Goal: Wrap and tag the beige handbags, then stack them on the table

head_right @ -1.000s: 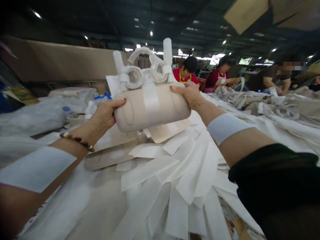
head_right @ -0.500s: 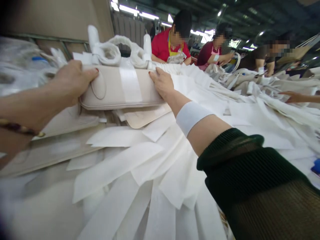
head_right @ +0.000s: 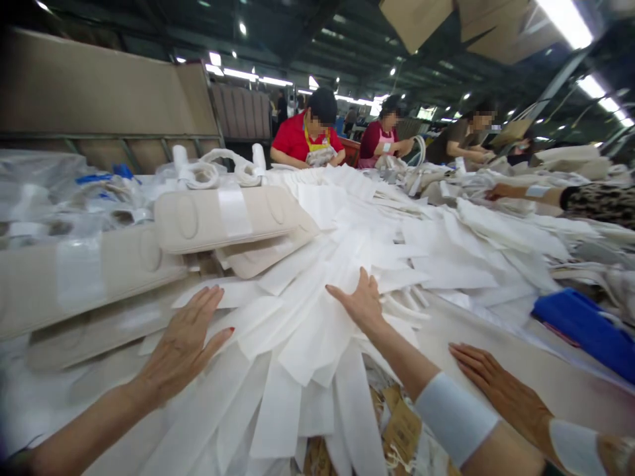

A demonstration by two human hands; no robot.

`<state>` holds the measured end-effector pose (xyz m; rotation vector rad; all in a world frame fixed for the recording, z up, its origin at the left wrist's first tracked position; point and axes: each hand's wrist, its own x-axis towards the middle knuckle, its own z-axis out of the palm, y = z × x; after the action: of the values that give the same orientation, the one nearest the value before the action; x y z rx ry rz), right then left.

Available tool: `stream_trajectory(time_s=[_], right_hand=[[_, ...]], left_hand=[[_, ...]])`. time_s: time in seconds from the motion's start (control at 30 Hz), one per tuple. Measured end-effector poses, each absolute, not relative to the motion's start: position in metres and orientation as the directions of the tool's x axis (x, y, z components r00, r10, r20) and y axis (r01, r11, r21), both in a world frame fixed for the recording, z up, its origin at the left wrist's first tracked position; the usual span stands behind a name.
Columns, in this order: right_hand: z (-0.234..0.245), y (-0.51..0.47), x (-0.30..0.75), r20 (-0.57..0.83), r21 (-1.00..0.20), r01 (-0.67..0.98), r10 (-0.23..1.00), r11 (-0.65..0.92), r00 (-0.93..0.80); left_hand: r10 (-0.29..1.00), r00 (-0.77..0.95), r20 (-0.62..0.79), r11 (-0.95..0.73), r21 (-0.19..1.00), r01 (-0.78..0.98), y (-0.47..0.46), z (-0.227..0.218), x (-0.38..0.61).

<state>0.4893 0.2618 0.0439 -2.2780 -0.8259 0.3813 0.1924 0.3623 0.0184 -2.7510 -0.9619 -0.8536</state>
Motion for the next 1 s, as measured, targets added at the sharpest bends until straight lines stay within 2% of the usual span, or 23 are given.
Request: stream_trajectory(time_s=[0.1, 0.2, 0.33, 0.5, 0.67, 0.77, 0.9, 1.0], right_hand=[[0.026, 0.261, 0.476, -0.107, -0.688, 0.393, 0.622, -0.61, 0.776], [0.018, 0.259, 0.471, -0.131, -0.699, 0.363, 0.609, -0.616, 0.782], [0.018, 0.242, 0.473, -0.128, -0.716, 0.342, 0.595, -0.609, 0.793], [0.017, 0.209, 0.482, -0.134, -0.727, 0.3, 0.556, -0.618, 0.82], [0.02, 0.181, 0.489, -0.126, -0.747, 0.276, 0.536, -0.605, 0.835], [0.027, 0.164, 0.491, -0.108, -0.774, 0.267, 0.535, -0.574, 0.838], [0.044, 0.13, 0.497, -0.041, -0.85, 0.252, 0.535, -0.462, 0.844], [0.062, 0.094, 0.503, -0.027, -0.913, 0.185, 0.508, -0.363, 0.861]], left_hand=[[0.74, 0.514, 0.435, -0.606, 0.1, 0.789, 0.362, -0.001, 0.217], [0.828, 0.461, 0.318, -0.506, 0.071, 0.86, 0.359, 0.004, 0.248], [0.843, 0.508, 0.175, -0.517, 0.009, 0.856, 0.334, 0.003, 0.275], [0.83, 0.557, 0.021, -0.555, 0.123, 0.822, 0.304, -0.004, 0.294], [0.758, 0.645, -0.092, -0.619, 0.21, 0.757, 0.28, 0.006, 0.309], [0.719, 0.695, -0.028, -0.676, 0.206, 0.708, 0.267, 0.005, 0.307], [0.653, 0.698, 0.295, -0.756, 0.2, 0.623, 0.258, -0.008, 0.289], [0.567, 0.684, 0.459, -0.813, 0.177, 0.555, 0.255, -0.016, 0.272]])
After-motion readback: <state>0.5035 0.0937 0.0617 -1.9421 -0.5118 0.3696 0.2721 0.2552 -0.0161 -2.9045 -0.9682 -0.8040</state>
